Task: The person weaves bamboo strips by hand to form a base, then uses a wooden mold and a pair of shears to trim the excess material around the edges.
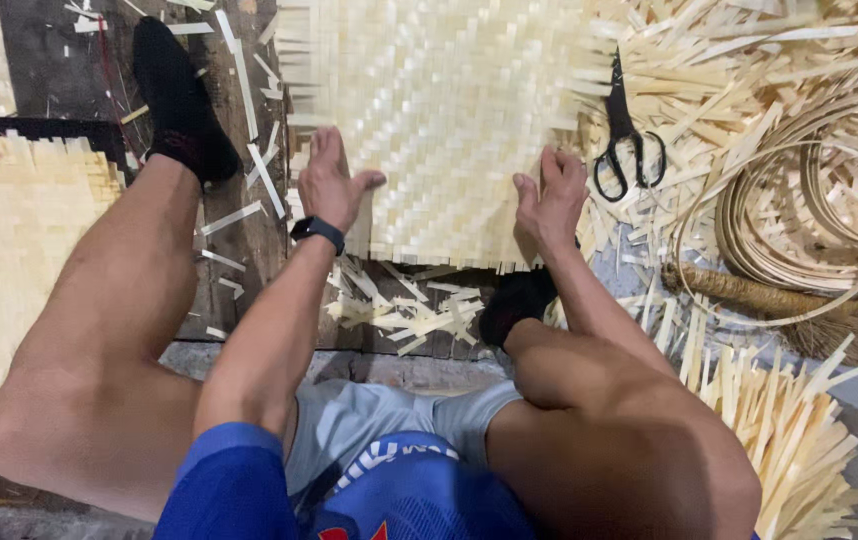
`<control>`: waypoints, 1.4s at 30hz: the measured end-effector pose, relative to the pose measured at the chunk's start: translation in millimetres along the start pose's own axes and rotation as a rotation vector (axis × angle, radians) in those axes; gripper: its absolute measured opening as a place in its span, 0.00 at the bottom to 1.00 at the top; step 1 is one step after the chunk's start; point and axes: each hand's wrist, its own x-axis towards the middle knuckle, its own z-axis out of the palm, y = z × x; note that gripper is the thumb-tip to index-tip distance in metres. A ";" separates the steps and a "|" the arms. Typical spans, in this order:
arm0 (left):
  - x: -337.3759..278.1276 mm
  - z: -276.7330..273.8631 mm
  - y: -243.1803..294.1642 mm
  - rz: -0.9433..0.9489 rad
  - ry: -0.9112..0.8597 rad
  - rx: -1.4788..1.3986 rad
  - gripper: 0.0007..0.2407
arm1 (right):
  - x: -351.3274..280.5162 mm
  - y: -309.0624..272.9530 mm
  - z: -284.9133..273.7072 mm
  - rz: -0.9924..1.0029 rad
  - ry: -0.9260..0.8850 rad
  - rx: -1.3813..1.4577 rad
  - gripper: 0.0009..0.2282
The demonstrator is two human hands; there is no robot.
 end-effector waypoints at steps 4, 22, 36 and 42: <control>0.6 -21.3 9.4 0.083 -0.001 -0.013 0.41 | 6.6 -2.0 -5.1 0.012 -0.022 -0.035 0.23; -39.6 -5.5 59.7 0.651 -0.505 0.381 0.43 | 5.3 -8.8 -14.0 0.030 -0.078 -0.090 0.25; -52.9 -5.8 68.4 0.628 -0.454 0.356 0.41 | 6.2 -25.8 -22.1 0.015 0.010 -0.041 0.25; -54.4 8.4 61.4 0.635 -0.370 0.482 0.37 | 3.7 -15.6 -32.4 0.091 -0.053 0.051 0.26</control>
